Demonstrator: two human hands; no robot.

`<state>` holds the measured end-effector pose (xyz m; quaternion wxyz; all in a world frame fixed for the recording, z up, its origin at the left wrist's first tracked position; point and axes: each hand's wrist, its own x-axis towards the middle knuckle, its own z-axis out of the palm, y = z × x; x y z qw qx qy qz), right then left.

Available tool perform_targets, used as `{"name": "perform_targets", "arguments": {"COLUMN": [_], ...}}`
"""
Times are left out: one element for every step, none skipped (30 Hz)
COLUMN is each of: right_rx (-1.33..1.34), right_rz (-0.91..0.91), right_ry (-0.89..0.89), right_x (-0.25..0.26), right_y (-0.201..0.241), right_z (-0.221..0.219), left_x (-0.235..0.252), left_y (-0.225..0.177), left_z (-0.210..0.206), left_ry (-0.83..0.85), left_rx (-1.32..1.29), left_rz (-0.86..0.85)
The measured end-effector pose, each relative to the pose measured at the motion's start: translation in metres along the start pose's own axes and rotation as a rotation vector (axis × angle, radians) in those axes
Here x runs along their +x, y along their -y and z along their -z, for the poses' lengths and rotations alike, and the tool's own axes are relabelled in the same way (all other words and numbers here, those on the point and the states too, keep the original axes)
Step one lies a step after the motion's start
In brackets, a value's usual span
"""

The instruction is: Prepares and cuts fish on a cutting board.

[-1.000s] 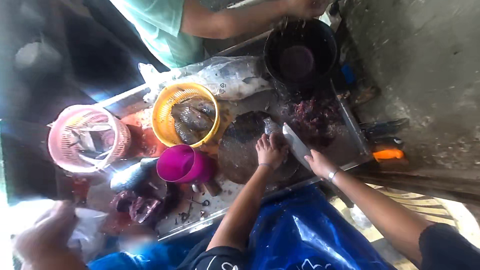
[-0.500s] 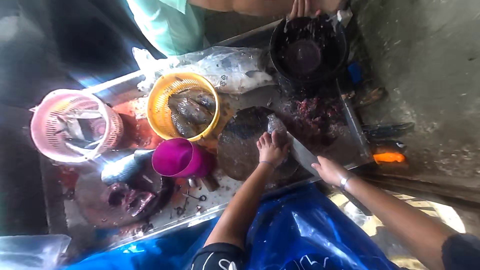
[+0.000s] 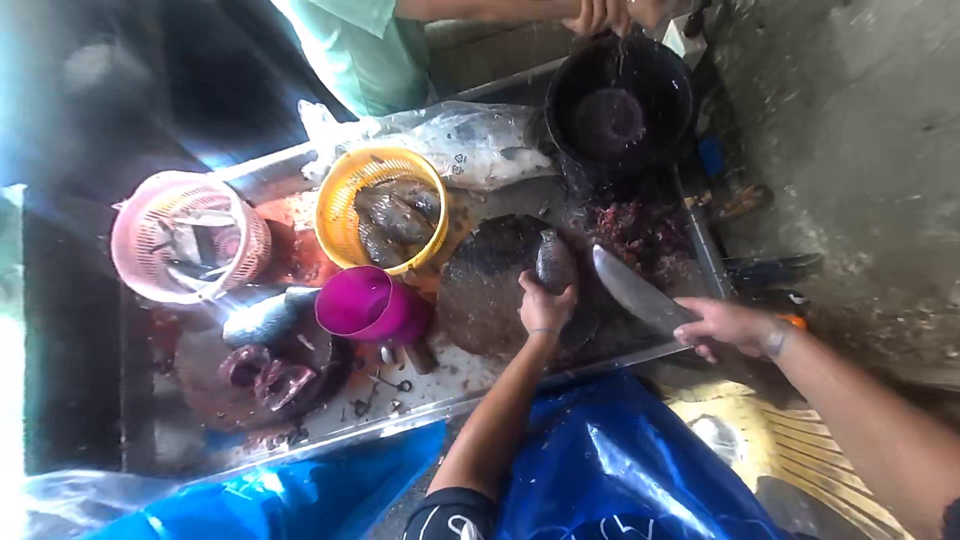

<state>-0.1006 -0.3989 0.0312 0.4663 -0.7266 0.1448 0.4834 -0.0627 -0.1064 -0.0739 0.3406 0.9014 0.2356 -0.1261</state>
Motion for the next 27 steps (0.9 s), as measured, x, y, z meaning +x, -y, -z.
{"name": "perform_targets", "arguments": {"right_rx": [0.014,-0.076,-0.229,-0.383,-0.520,-0.664,-0.786,-0.878,-0.937,-0.979,-1.014,-1.044,-1.070,-1.094,-1.118,-1.138,-1.156,-1.181,-1.213,-1.249,-1.280,-1.299,-1.303,-1.311,-1.333,-1.372,-1.400], "right_rz": [0.056,0.102,0.131,0.158,0.208,0.258,0.271,0.255,0.237,0.218,0.210,0.202,0.189,0.167,0.154,0.155,0.174,0.206,0.256,0.324,0.400,0.457,0.476,0.479,0.451,0.416,0.367], "right_ry": [-0.074,-0.183,-0.279,-0.323,-0.354,-0.387,-0.396,-0.395,-0.398,-0.407,-0.426,-0.445,-0.455,-0.452,-0.453,-0.456,-0.464,-0.469,-0.465,-0.457,-0.452,-0.432,-0.384,-0.338,-0.297,-0.254,-0.203], "right_x": [0.001,0.007,0.014,0.022,0.030,0.037,0.042,0.046,0.046,0.046,0.044,0.043,0.042,0.042,0.041,0.042,0.044,0.047,0.050,0.053,0.056,0.060,0.063,0.063,0.060,0.055,0.048], "right_y": [-0.010,-0.016,-0.018,-0.019,-0.021,-0.021,-0.020,-0.019,-0.018,-0.017,-0.016,-0.015,-0.013,-0.008,-0.003,0.001,0.006,0.010,0.013,0.015,0.017,0.021,0.027,0.036,0.048,0.063,0.081], "right_z": [-0.006,-0.014,-0.020,-0.022,-0.025,-0.027,-0.028,-0.028,-0.028,-0.026,-0.023,-0.020,-0.018,-0.016,-0.016,-0.016,-0.017,-0.017,-0.017,-0.017,-0.017,-0.018,-0.018,-0.019,-0.019,-0.017,-0.016], "left_x": [-0.002,-0.003,-0.002,-0.001,0.001,0.004,0.006,0.007,0.009,0.012,0.015,0.018,0.019,0.020,0.020,0.019,0.018,0.017,0.018,0.019,0.019,0.020,0.023,0.027,0.034,0.040,0.044], "left_y": [-0.001,-0.001,-0.001,0.001,0.001,0.001,0.000,-0.002,-0.002,-0.002,-0.001,0.002,0.006,0.010,0.014,0.016,0.018,0.020,0.023,0.027,0.027,0.025,0.024,0.026,0.030,0.032,0.035], "left_z": [0.000,0.001,0.004,0.007,0.010,0.014,0.017,0.018,0.019,0.018,0.019,0.019,0.021,0.022,0.023,0.026,0.030,0.036,0.042,0.050,0.057,0.065,0.071,0.072,0.071,0.069,0.067], "left_ry": [0.021,0.033,0.039,0.049,0.070,0.094,0.119,0.143,0.161,0.176,0.192,0.210,0.231,0.251,0.273,0.298,0.325,0.353,0.380,0.408,0.427,0.446,0.461,0.463,0.470,0.461,0.441], "left_rx": [-0.051,-0.088,-0.120,-0.159,-0.203,-0.243,-0.272,-0.295,-0.328,-0.373,-0.420,-0.469,-0.517,-0.569,-0.622,-0.669,-0.693,-0.686,-0.654,-0.610,-0.577,-0.572,-0.566,-0.543,-0.511,-0.442,-0.349], "left_rz": [0.035,0.045,0.038,0.031,0.033,0.045,0.063,0.089,0.113,0.131,0.142,0.148,0.150,0.153,0.165,0.182,0.185,0.175,0.153,0.135,0.122,0.113,0.109,0.093,0.065,0.007,-0.071]}}
